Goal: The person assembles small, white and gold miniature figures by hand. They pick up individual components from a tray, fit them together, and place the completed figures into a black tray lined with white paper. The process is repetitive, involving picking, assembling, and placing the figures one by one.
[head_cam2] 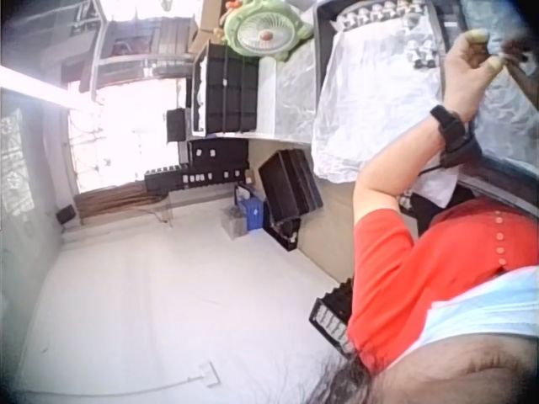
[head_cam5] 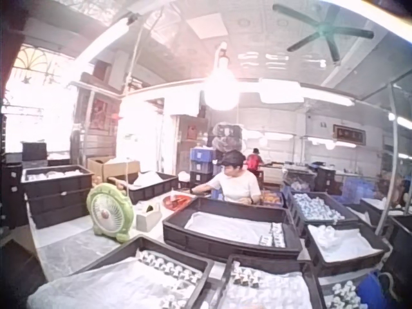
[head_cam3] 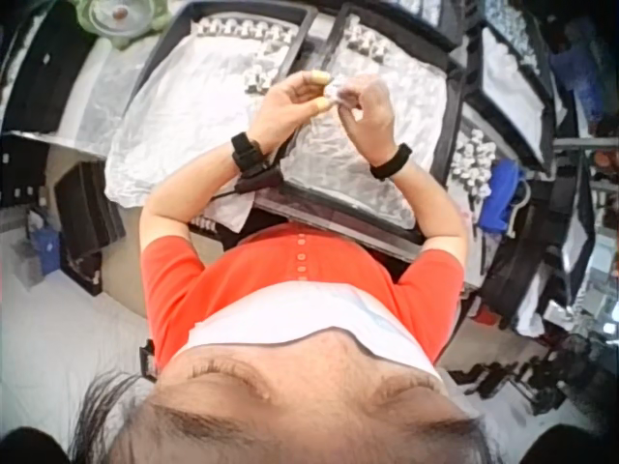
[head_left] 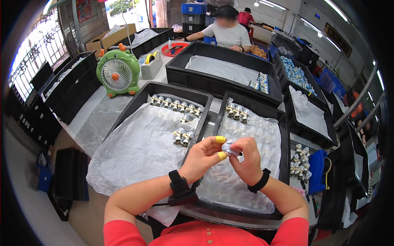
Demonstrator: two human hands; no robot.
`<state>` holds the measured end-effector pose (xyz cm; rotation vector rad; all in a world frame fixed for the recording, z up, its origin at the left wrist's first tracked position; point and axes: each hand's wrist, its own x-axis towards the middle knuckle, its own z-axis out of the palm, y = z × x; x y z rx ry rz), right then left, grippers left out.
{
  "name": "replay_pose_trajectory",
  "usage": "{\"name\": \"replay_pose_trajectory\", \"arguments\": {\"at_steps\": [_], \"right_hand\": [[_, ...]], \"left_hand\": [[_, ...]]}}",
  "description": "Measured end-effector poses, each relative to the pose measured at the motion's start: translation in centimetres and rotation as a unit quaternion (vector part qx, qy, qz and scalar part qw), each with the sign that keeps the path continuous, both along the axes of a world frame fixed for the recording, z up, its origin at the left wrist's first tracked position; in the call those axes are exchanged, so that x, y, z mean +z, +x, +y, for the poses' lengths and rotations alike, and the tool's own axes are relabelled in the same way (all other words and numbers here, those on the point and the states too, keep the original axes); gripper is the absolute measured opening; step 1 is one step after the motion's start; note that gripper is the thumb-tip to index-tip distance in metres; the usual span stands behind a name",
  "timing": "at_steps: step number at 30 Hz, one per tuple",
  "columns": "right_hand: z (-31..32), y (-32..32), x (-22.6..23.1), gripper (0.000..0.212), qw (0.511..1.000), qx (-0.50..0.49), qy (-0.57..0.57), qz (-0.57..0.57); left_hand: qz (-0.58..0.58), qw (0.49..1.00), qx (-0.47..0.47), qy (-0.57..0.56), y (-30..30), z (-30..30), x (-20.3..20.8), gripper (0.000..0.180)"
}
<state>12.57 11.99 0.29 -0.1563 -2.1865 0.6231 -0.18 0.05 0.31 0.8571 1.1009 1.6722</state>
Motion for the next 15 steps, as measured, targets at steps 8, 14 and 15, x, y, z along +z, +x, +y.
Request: {"name": "replay_pose_trajectory", "arguments": {"at_steps": [8,14,15], "right_hand": [[-1.4,0.1,0.9,0.043,0.999,0.044,0.013,0.023],[-1.0,0.3,0.5,0.048,0.998,0.054,-0.015,-0.014],[-0.9,0.3,0.5,0.049,0.999,0.043,-0.008,-0.010]], "left_hand": [[-0.194,0.980,-0.036,0.024,-1.1,0.2,-0.5,0.038],[-0.220,0.971,-0.088,0.038,-0.9,0.3,-0.7,0.047],[-0.199,0.975,-0.085,0.045,-0.7,0.3,-0.4,0.049]]}}
